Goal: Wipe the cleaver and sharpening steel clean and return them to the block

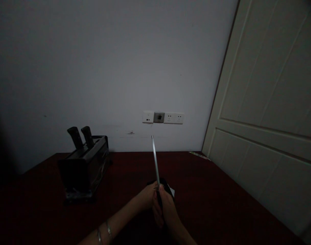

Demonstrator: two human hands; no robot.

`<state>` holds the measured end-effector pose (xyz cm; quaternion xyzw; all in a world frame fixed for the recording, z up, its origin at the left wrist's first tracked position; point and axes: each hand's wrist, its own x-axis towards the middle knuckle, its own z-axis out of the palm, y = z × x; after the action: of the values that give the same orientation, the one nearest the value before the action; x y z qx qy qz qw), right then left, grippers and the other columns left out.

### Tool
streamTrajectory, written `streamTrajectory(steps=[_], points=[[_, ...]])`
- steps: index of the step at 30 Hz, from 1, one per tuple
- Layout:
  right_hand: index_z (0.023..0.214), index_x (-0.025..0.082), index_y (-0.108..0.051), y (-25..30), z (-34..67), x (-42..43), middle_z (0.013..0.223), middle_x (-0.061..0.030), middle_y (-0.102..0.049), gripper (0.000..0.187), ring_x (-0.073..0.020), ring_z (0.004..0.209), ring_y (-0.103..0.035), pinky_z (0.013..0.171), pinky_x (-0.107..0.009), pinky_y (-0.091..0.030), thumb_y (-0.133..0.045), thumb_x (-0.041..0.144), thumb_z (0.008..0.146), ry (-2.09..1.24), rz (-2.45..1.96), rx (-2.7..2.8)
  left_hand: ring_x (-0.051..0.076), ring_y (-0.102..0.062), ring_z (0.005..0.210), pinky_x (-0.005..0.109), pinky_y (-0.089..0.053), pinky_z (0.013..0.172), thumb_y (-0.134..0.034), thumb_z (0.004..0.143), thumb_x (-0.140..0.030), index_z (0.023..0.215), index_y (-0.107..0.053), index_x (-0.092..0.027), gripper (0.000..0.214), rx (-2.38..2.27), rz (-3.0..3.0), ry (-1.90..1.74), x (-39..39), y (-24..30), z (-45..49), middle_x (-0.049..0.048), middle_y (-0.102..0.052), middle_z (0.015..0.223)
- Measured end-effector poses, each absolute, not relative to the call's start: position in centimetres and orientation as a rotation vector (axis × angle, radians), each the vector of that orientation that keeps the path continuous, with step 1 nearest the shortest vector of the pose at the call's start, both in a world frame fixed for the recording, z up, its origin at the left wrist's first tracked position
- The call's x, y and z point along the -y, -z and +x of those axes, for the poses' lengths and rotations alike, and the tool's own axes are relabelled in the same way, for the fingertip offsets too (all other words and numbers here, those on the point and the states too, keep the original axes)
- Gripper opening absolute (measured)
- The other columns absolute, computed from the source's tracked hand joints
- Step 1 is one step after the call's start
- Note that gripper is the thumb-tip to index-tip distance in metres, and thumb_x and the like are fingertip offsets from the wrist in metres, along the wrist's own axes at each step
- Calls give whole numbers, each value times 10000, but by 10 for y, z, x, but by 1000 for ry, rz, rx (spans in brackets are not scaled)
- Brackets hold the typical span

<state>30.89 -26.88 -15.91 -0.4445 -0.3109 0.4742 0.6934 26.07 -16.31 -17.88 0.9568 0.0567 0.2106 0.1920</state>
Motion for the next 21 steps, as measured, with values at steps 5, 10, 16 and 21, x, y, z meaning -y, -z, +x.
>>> streamTrajectory(steps=[5, 10, 16, 21], points=[[557, 194, -435, 158, 307, 272, 293, 87, -326, 538, -62, 203, -295, 218, -174, -234, -484, 723, 642, -1111, -934, 711, 196, -569, 900, 288, -439, 825, -449, 798, -205, 860, -608, -169, 175, -193, 2652, -571, 166, 171, 261, 75, -635, 945], [645, 188, -435, 152, 310, 272, 297, 119, -330, 536, -38, 190, -245, 202, -141, -205, -531, 714, 610, -1208, -906, 599, 161, -578, 763, 236, -429, 677, -462, 767, -206, 868, -616, -142, 195, -403, 2242, -625, 154, 157, 266, 39, -639, 818], [634, 190, -436, 152, 310, 271, 279, 117, -333, 533, -46, 186, -247, 186, -146, -222, -545, 711, 602, -1284, -864, 582, 118, -526, 532, 208, -339, 512, -549, 657, -206, 669, -629, -109, 126, -650, 1494, -671, 115, 127, 256, 7, -602, 582], [599, 182, -447, 156, 304, 273, 276, 109, -327, 532, -39, 190, -247, 194, -137, -207, -559, 702, 602, -1314, -873, 580, 117, -550, 558, 211, -349, 527, -666, 606, -216, 650, -652, -112, 115, -599, 1265, -577, 109, 97, 229, 22, -633, 616]])
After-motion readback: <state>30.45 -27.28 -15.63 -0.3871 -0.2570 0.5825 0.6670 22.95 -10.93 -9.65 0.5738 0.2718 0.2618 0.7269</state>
